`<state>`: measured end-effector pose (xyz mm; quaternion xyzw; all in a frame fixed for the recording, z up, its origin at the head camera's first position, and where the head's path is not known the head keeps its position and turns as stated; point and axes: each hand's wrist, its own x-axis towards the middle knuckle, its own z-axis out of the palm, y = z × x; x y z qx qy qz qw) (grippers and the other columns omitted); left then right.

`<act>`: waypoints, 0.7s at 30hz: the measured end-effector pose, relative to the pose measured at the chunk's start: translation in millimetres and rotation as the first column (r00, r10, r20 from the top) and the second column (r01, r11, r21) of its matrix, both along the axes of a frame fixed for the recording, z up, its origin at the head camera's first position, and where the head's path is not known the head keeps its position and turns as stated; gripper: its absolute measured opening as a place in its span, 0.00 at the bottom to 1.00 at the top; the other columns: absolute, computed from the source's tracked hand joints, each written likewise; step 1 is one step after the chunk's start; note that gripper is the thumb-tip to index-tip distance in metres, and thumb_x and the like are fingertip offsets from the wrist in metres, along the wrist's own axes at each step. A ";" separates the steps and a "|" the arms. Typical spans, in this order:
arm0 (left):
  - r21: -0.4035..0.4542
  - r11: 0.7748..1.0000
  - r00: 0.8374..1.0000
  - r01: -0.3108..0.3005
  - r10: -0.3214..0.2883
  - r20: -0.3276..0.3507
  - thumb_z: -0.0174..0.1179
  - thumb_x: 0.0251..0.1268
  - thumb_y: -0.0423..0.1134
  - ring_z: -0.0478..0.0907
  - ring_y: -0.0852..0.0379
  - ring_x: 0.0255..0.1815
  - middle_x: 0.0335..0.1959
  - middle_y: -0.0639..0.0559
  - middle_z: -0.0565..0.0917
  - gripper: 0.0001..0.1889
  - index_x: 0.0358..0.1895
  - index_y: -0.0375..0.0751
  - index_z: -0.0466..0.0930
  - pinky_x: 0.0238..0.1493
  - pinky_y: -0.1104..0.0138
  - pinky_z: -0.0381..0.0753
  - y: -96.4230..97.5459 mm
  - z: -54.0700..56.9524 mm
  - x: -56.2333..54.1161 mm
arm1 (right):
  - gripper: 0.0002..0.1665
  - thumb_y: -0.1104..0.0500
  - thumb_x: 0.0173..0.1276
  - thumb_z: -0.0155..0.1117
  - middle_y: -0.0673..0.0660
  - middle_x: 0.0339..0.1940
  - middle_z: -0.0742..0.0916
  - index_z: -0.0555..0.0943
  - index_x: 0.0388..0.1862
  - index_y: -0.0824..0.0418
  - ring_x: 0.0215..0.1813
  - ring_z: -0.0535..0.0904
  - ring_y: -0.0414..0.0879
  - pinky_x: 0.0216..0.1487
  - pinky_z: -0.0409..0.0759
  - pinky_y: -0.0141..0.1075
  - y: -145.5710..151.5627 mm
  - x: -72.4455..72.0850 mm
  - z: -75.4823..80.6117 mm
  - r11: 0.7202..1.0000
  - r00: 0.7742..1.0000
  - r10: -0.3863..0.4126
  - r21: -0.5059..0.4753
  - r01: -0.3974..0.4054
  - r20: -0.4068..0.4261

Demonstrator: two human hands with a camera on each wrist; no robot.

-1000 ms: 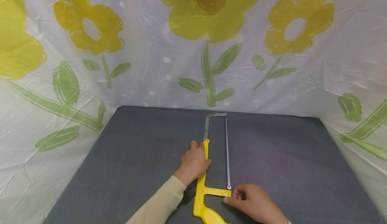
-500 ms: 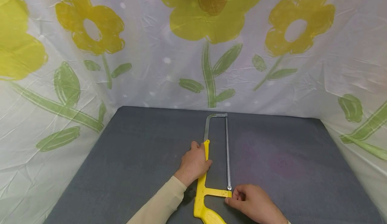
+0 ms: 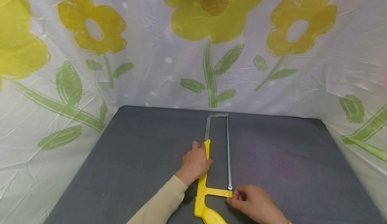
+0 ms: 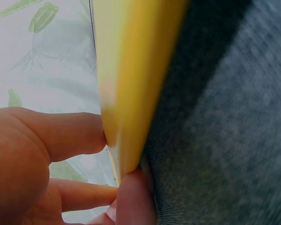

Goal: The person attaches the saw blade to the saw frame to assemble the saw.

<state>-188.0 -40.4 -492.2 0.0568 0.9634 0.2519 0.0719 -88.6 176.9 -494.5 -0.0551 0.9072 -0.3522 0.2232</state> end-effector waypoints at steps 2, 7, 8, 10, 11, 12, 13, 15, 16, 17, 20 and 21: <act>-0.004 1.000 1.000 0.002 -0.002 -0.002 0.75 0.70 0.43 0.77 0.53 0.27 0.61 0.34 0.74 0.41 0.79 0.28 0.68 0.29 0.63 0.85 0.1 -0.1 -0.2 | 0.20 0.42 0.68 0.75 0.44 0.19 0.75 0.81 0.23 0.50 0.23 0.69 0.40 0.25 0.61 0.31 -0.1 -0.2 0.1 1.000 1.000 0.001 -0.003 -0.001 0.000; -0.019 1.000 1.000 0.005 -0.005 -0.002 0.75 0.70 0.44 0.77 0.53 0.28 0.61 0.34 0.74 0.41 0.79 0.29 0.69 0.30 0.63 0.85 0.9 0.8 0.4 | 0.18 0.45 0.68 0.75 0.44 0.19 0.75 0.81 0.23 0.50 0.23 0.69 0.39 0.25 0.61 0.31 -0.2 -0.4 -0.4 1.000 1.000 0.004 -0.013 -0.004 -0.005; -0.019 1.000 1.000 0.004 -0.004 0.000 0.75 0.70 0.44 0.77 0.53 0.28 0.62 0.34 0.74 0.41 0.79 0.29 0.69 0.30 0.62 0.85 1.2 1.1 0.5 | 0.17 0.45 0.67 0.75 0.44 0.19 0.75 0.81 0.23 0.50 0.23 0.69 0.39 0.25 0.61 0.31 -0.2 -0.4 -0.6 1.000 1.000 0.003 -0.013 -0.004 -0.006; -0.018 1.000 1.000 0.002 -0.002 0.005 0.76 0.69 0.44 0.77 0.53 0.28 0.62 0.35 0.74 0.41 0.79 0.29 0.69 0.31 0.62 0.86 1.4 1.8 0.9 | 0.17 0.45 0.68 0.75 0.44 0.19 0.75 0.81 0.24 0.50 0.23 0.69 0.39 0.25 0.62 0.31 0.1 -0.6 -1.2 1.000 1.000 0.002 -0.021 -0.002 -0.004; -0.018 1.000 1.000 0.001 -0.001 0.006 0.76 0.69 0.44 0.77 0.53 0.29 0.62 0.34 0.74 0.41 0.79 0.30 0.69 0.31 0.62 0.86 1.5 1.9 1.0 | 0.17 0.45 0.68 0.75 0.44 0.20 0.76 0.81 0.24 0.49 0.23 0.69 0.39 0.25 0.62 0.31 0.6 -0.6 -1.5 1.000 1.000 0.001 -0.026 -0.001 -0.002; -0.017 1.000 1.000 0.000 0.000 0.007 0.76 0.69 0.43 0.77 0.53 0.29 0.62 0.35 0.74 0.41 0.79 0.30 0.69 0.31 0.62 0.86 1.5 2.0 1.1 | 0.17 0.44 0.68 0.75 0.44 0.20 0.76 0.82 0.25 0.49 0.23 0.69 0.39 0.25 0.62 0.31 1.1 -0.5 -1.6 0.999 1.000 -0.002 -0.034 0.002 0.002; -0.016 1.000 1.000 -0.002 0.002 0.008 0.76 0.69 0.43 0.78 0.53 0.29 0.62 0.35 0.74 0.41 0.79 0.30 0.69 0.31 0.62 0.86 1.5 2.1 1.0 | 0.17 0.44 0.68 0.75 0.44 0.20 0.77 0.82 0.26 0.49 0.23 0.70 0.39 0.25 0.63 0.31 1.8 -0.4 -1.6 0.999 1.000 -0.005 -0.045 0.005 0.005; -0.015 1.000 1.000 -0.004 0.004 0.009 0.76 0.69 0.43 0.78 0.53 0.30 0.62 0.35 0.74 0.41 0.79 0.30 0.69 0.32 0.61 0.86 1.3 1.9 1.1 | 0.16 0.43 0.68 0.76 0.45 0.21 0.78 0.83 0.29 0.49 0.23 0.70 0.39 0.25 0.64 0.31 3.1 -0.3 -1.5 0.997 1.000 -0.009 -0.073 0.009 0.002; -0.015 1.000 1.000 -0.005 0.005 0.009 0.76 0.69 0.43 0.78 0.52 0.30 0.62 0.35 0.74 0.41 0.79 0.30 0.69 0.32 0.61 0.86 1.4 1.8 1.0 | 0.16 0.42 0.68 0.77 0.46 0.22 0.78 0.83 0.31 0.49 0.23 0.70 0.38 0.25 0.65 0.31 3.8 -0.1 -1.3 0.996 1.000 -0.010 -0.085 0.009 -0.001; -0.016 1.000 1.000 -0.006 0.006 0.008 0.76 0.69 0.43 0.78 0.52 0.30 0.62 0.35 0.74 0.41 0.79 0.30 0.69 0.32 0.61 0.87 1.3 1.7 0.9 | 0.15 0.42 0.67 0.77 0.46 0.22 0.79 0.82 0.33 0.49 0.23 0.70 0.38 0.25 0.66 0.31 4.4 0.1 -1.0 0.995 1.000 -0.010 -0.096 0.010 -0.007; -0.017 1.000 1.000 -0.007 0.007 0.006 0.76 0.69 0.43 0.78 0.52 0.31 0.63 0.35 0.74 0.41 0.79 0.30 0.69 0.33 0.61 0.87 1.3 1.1 0.6 | 0.15 0.42 0.68 0.77 0.47 0.23 0.79 0.82 0.37 0.48 0.22 0.69 0.37 0.25 0.66 0.32 5.2 0.1 -0.7 0.993 1.000 -0.008 -0.118 0.006 -0.020; -0.018 1.000 1.000 -0.006 0.006 0.005 0.75 0.69 0.44 0.79 0.52 0.31 0.63 0.34 0.74 0.41 0.79 0.30 0.69 0.33 0.61 0.87 1.3 1.0 0.6 | 0.15 0.42 0.68 0.77 0.47 0.23 0.79 0.82 0.37 0.48 0.22 0.69 0.37 0.25 0.66 0.32 5.4 0.0 -0.7 0.993 1.000 -0.007 -0.119 0.005 -0.020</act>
